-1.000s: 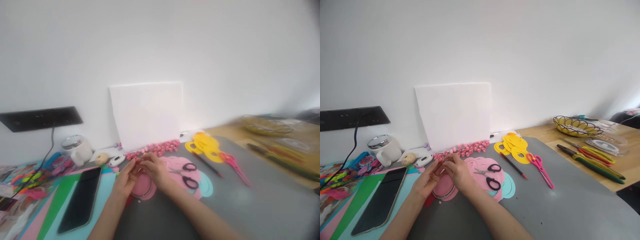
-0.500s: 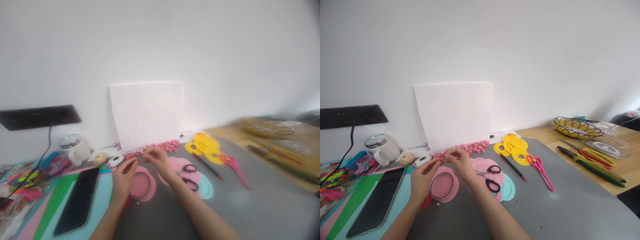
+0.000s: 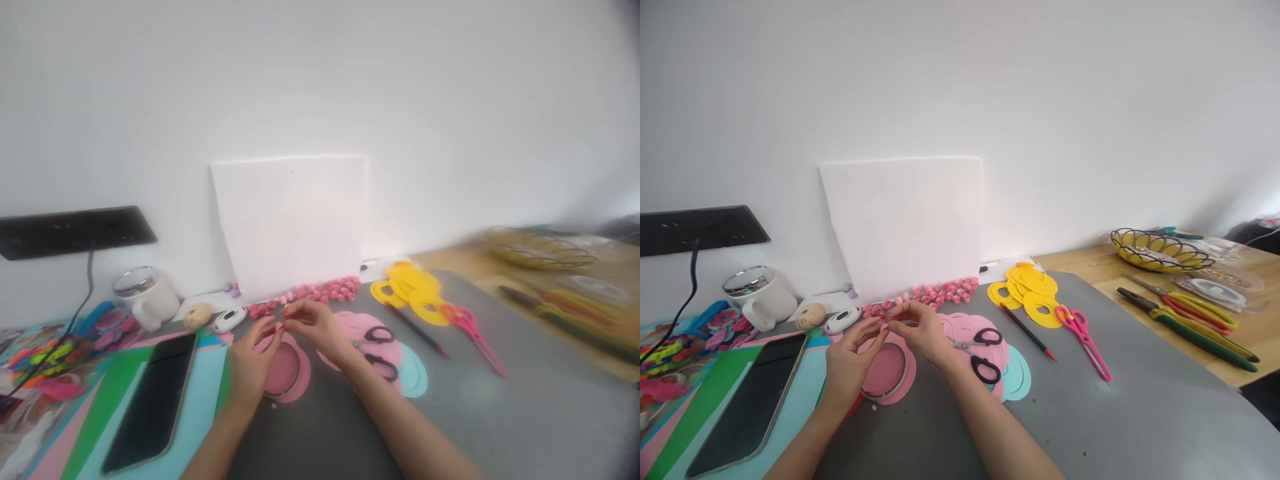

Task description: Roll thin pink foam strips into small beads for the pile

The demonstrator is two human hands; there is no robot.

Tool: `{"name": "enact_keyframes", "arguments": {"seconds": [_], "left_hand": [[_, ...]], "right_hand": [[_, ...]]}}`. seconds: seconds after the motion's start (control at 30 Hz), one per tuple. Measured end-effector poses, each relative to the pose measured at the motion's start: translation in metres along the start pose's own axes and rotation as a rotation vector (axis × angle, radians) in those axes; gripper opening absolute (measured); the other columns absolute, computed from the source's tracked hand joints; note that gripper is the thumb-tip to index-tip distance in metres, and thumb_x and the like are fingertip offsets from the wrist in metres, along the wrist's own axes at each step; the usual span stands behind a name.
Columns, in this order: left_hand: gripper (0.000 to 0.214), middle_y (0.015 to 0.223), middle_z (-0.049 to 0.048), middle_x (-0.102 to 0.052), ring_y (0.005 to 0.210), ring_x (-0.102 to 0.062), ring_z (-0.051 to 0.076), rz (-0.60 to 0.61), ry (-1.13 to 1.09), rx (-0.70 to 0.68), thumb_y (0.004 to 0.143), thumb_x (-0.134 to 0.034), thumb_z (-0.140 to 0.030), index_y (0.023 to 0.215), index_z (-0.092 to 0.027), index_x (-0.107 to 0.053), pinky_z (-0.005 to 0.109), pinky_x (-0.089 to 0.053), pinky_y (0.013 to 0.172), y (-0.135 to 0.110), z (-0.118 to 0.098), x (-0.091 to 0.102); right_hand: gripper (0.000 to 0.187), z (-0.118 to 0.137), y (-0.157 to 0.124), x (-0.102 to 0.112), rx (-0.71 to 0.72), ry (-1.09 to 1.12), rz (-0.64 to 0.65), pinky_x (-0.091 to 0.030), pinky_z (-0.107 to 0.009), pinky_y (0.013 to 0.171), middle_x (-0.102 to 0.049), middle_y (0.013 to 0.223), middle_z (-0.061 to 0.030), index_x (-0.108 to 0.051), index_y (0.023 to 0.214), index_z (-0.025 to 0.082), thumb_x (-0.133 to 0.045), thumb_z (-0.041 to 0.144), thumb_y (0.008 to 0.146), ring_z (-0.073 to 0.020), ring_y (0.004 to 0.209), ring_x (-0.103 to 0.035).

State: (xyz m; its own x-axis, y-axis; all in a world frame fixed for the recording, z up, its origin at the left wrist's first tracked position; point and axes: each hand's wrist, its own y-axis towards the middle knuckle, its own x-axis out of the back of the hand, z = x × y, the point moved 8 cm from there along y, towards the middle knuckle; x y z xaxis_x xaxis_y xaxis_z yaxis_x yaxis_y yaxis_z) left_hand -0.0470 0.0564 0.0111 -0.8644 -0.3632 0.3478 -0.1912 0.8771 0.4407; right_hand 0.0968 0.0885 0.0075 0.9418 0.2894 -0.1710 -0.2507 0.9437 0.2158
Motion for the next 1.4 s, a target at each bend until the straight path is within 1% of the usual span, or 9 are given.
{"name": "enact_keyframes", "arguments": {"seconds": [0.07, 0.17, 0.33, 0.47, 0.57, 0.8, 1.0, 1.17, 1.4], "left_hand": [[0.014, 0.08, 0.0028, -0.074, 0.073, -0.07, 0.022, 0.013, 0.124, -0.122, 0.074, -0.064, -0.031, 0.082, -0.021, -0.07, 0.035, -0.056, 0.074, -0.001, -0.008, -0.001], [0.012, 0.08, 0.0022, -0.075, 0.071, -0.07, 0.02, -0.001, 0.204, -0.256, 0.076, -0.062, -0.029, 0.08, -0.021, -0.07, 0.033, -0.056, 0.072, -0.002, -0.015, -0.001], [0.011, 0.079, 0.0017, -0.074, 0.071, -0.069, 0.019, 0.017, 0.22, -0.378, 0.079, -0.059, -0.026, 0.079, -0.02, -0.069, 0.031, -0.056, 0.07, -0.004, -0.024, -0.003], [0.011, 0.081, 0.0022, -0.074, 0.072, -0.069, 0.018, 0.062, 0.202, -0.408, 0.079, -0.058, -0.023, 0.081, -0.02, -0.069, 0.029, -0.056, 0.07, -0.006, -0.028, -0.007], [0.01, 0.082, 0.0028, -0.074, 0.073, -0.07, 0.018, 0.075, 0.199, -0.424, 0.079, -0.059, -0.023, 0.08, -0.019, -0.068, 0.03, -0.057, 0.072, -0.007, -0.029, -0.008], [0.011, 0.084, 0.0037, -0.074, 0.074, -0.07, 0.018, 0.116, 0.208, -0.455, 0.08, -0.057, -0.021, 0.081, -0.019, -0.068, 0.03, -0.057, 0.072, -0.009, -0.029, -0.011], [0.011, 0.086, 0.0037, -0.074, 0.077, -0.069, 0.019, 0.141, 0.213, -0.457, 0.081, -0.057, -0.021, 0.082, -0.02, -0.068, 0.031, -0.057, 0.074, -0.01, -0.03, -0.013], [0.011, 0.083, 0.0029, -0.074, 0.073, -0.069, 0.018, 0.146, 0.21, -0.462, 0.081, -0.056, -0.021, 0.08, -0.02, -0.068, 0.03, -0.057, 0.071, -0.01, -0.033, -0.014], [0.013, 0.082, 0.003, -0.074, 0.072, -0.069, 0.018, 0.146, 0.206, -0.456, 0.081, -0.056, -0.023, 0.08, -0.02, -0.068, 0.03, -0.057, 0.071, -0.01, -0.032, -0.015]], "right_hand": [[0.018, -0.001, -0.001, 0.001, -0.037, -0.016, 0.049, -0.047, -0.031, 0.08, -0.065, 0.094, -0.0054, -0.065, 0.076, 0.016, -0.069, 0.031, 0.069, -0.0187, 0.089, -0.061], [0.016, -0.003, -0.003, 0.0, -0.087, -0.081, 0.123, -0.046, -0.032, 0.081, -0.065, 0.096, -0.0067, -0.068, 0.072, 0.016, -0.069, 0.031, 0.069, -0.0212, 0.094, -0.06], [0.013, -0.012, -0.002, 0.001, -0.137, -0.118, 0.146, -0.046, -0.033, 0.076, -0.068, 0.08, -0.0046, -0.07, 0.073, 0.015, -0.066, 0.027, 0.07, -0.0189, 0.08, -0.061], [0.012, -0.016, 0.001, 0.009, -0.15, -0.122, 0.087, -0.048, -0.031, 0.071, -0.067, 0.072, -0.0035, -0.069, 0.067, 0.014, -0.065, 0.026, 0.069, -0.0159, 0.07, -0.06], [0.014, -0.014, 0.002, 0.011, -0.161, -0.139, 0.076, -0.049, -0.03, 0.068, -0.064, 0.065, -0.0022, -0.068, 0.063, 0.014, -0.066, 0.026, 0.068, -0.0151, 0.066, -0.059], [0.01, -0.005, 0.001, 0.014, -0.125, -0.219, 0.058, -0.05, -0.03, 0.066, -0.069, 0.07, -0.0033, -0.071, 0.065, 0.015, -0.064, 0.022, 0.066, -0.0176, 0.069, -0.062], [0.011, -0.004, 0.001, 0.016, -0.105, -0.29, 0.067, -0.05, -0.028, 0.065, -0.07, 0.07, -0.0036, -0.072, 0.067, 0.015, -0.063, 0.02, 0.067, -0.0174, 0.068, -0.063], [0.011, -0.001, 0.001, 0.016, -0.099, -0.349, 0.065, -0.049, -0.026, 0.063, -0.07, 0.069, -0.0039, -0.072, 0.068, 0.014, -0.062, 0.02, 0.068, -0.0166, 0.066, -0.063], [0.008, -0.008, 0.003, 0.016, -0.057, -0.416, 0.011, -0.046, -0.023, 0.056, -0.066, 0.063, -0.0016, -0.066, 0.061, 0.014, -0.06, 0.016, 0.065, -0.0137, 0.06, -0.06]]}}
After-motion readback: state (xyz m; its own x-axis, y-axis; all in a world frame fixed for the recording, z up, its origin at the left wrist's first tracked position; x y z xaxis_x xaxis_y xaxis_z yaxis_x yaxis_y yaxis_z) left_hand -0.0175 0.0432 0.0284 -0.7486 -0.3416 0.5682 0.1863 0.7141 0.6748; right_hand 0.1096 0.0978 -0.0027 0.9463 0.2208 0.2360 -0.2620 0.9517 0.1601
